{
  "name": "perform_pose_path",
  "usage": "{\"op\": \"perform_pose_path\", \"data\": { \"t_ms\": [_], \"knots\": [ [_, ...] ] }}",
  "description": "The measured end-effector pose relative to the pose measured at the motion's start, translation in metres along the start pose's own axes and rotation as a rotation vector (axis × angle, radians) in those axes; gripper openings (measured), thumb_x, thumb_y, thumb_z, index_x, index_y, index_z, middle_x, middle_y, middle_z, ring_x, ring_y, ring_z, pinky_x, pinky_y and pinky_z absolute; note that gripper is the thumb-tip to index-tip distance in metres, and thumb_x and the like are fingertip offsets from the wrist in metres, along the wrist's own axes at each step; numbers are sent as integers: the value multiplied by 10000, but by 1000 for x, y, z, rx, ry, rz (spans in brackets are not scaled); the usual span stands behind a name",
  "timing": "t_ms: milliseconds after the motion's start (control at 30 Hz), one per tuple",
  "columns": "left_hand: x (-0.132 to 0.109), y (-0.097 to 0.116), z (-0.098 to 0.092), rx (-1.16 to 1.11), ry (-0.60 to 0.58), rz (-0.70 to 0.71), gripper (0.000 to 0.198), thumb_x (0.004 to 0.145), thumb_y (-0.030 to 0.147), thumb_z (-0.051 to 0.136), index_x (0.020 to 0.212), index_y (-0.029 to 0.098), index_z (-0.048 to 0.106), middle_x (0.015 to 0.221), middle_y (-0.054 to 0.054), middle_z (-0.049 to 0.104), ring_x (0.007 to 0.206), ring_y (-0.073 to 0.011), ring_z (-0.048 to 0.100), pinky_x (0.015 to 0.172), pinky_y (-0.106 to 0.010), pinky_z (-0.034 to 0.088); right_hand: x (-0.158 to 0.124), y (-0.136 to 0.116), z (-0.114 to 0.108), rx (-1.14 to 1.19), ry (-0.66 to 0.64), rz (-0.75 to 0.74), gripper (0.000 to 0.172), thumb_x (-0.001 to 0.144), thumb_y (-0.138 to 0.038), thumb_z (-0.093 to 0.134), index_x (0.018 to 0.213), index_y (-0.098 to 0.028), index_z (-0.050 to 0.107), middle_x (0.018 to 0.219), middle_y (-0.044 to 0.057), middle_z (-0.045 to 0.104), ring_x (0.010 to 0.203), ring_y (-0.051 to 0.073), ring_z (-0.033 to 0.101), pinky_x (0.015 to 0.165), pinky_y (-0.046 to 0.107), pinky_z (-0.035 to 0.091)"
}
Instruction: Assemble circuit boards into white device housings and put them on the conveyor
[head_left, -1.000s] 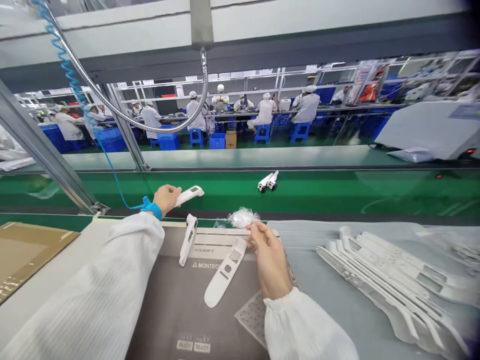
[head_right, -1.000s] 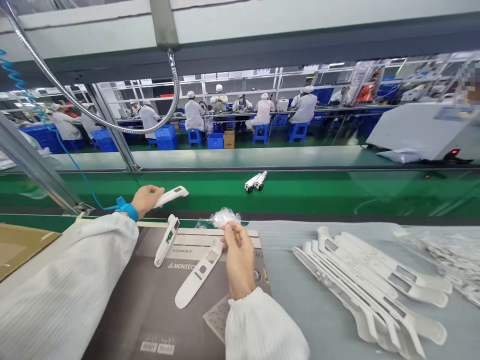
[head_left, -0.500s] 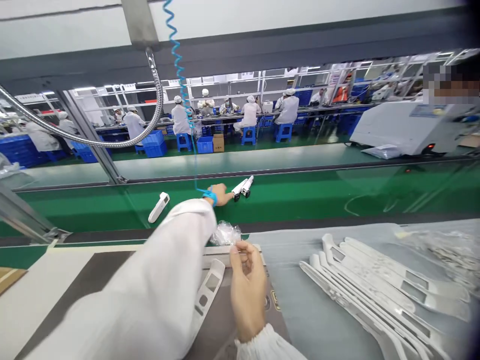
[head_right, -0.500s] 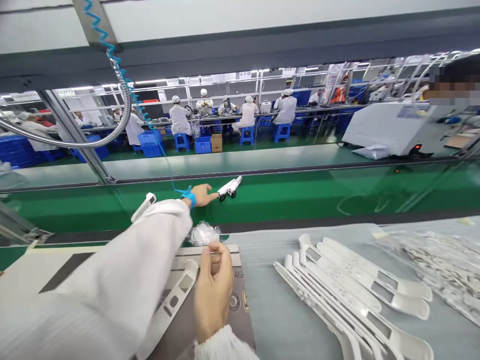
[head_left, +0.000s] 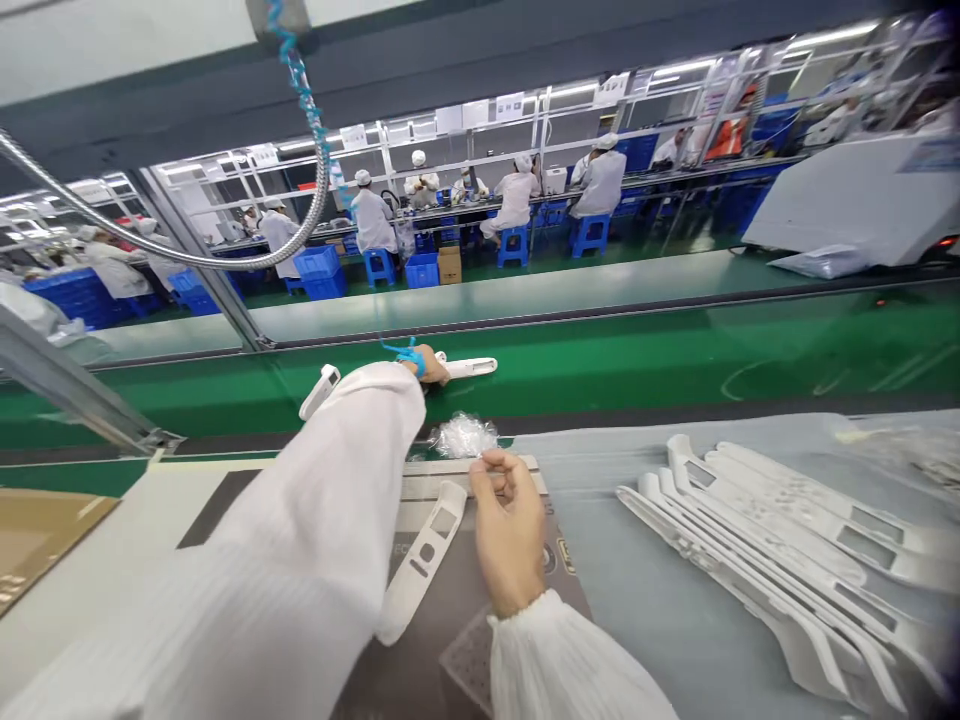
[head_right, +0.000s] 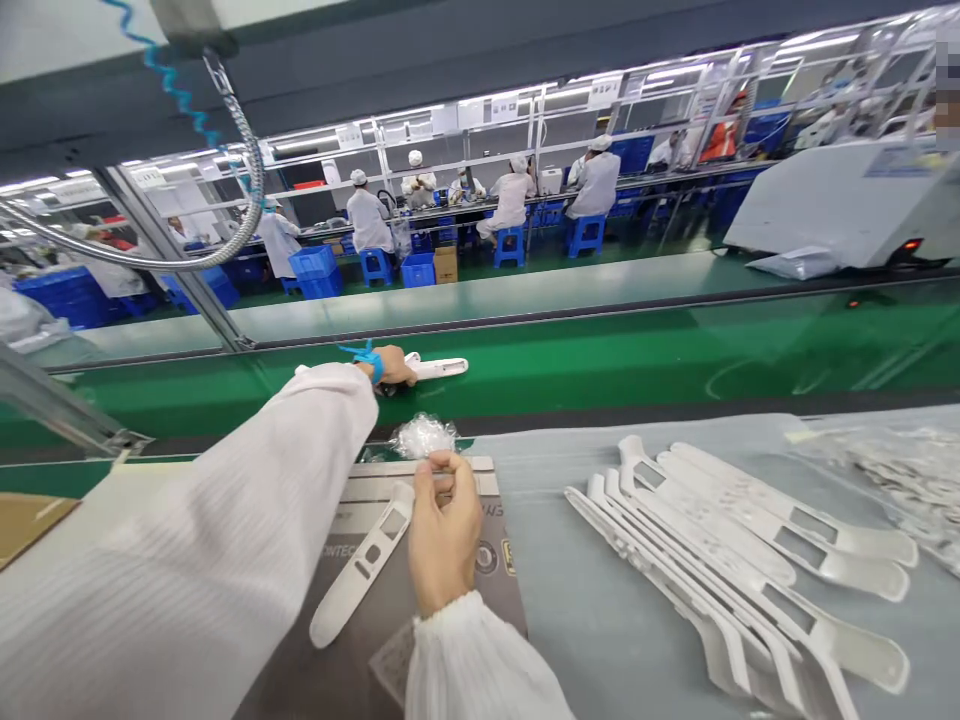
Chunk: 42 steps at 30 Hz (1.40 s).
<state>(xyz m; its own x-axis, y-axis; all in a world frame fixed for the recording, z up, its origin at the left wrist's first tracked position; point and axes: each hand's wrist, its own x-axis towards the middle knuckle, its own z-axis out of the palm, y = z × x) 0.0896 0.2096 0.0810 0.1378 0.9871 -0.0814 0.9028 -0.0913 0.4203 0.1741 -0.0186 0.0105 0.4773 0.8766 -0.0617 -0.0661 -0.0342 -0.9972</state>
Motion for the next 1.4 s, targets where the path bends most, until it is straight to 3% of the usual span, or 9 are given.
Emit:
{"op": "perform_pose_path", "data": {
  "t_ms": [200,333,467,567,633,733,967,1133,1400],
  "knots": [
    [-93,-84,-86,-37,61,-37,294,653,276,722,881,186,559,713,11,622,632,-152,567,589,-245,433,3,3,0,-120,-19,-92,321,809,-485,600,1006,-232,613,760,2,610,678,188,555,690,332,426],
    [-164,-145,-137,-125,-150,118,305,601,284,701,852,221,540,824,24,642,769,-161,588,663,-210,439,2,11,0,-296,-110,-297,314,752,-334,628,1036,-208,589,1028,71,607,742,190,557,776,385,464],
    [-210,-194,-135,10,-330,123,278,611,256,645,884,229,600,882,-4,653,822,-200,588,750,-252,444,5,25,2,-320,-230,-365,384,704,-281,641,1072,-189,583,1082,99,582,850,222,595,804,412,510],
    [-228,-209,-110,149,-265,264,265,635,169,557,888,226,613,1056,-57,664,1002,-250,587,918,-317,418,8,29,3,-276,-261,-377,363,736,-327,642,1070,-196,588,1072,91,612,874,226,614,834,428,518],
    [-239,-209,-92,206,-76,294,265,681,159,511,923,221,601,1191,-91,623,1142,-273,544,1008,-358,378,9,27,2,-313,-250,-407,342,747,-347,644,1050,-194,598,1053,88,621,854,220,610,817,423,520],
    [-262,-204,-66,251,212,37,203,819,316,480,965,197,555,1142,-147,604,1084,-304,569,941,-409,426,9,22,0,-412,-215,-452,315,762,-362,640,1027,-196,612,1037,83,624,836,213,593,787,407,509],
    [-304,-198,-49,-94,60,-397,290,852,454,486,715,199,489,680,-63,580,655,-229,587,637,-337,446,5,13,0,-456,-158,-496,251,844,-395,576,1004,-208,624,1018,67,638,809,200,583,788,385,464],
    [-294,-152,-50,-679,-28,-176,364,840,538,542,753,185,565,737,-25,607,628,-147,554,621,-268,456,-5,0,2,-440,-175,-607,227,899,-410,539,993,-229,638,1025,61,649,799,200,568,796,380,446],
    [-243,-75,9,-464,38,300,236,875,298,528,1009,231,710,937,-49,721,887,-231,650,811,-330,483,-3,-8,-7,-597,-158,-933,136,918,-363,588,921,-255,670,998,45,681,907,226,580,821,380,359]
  ]
}}
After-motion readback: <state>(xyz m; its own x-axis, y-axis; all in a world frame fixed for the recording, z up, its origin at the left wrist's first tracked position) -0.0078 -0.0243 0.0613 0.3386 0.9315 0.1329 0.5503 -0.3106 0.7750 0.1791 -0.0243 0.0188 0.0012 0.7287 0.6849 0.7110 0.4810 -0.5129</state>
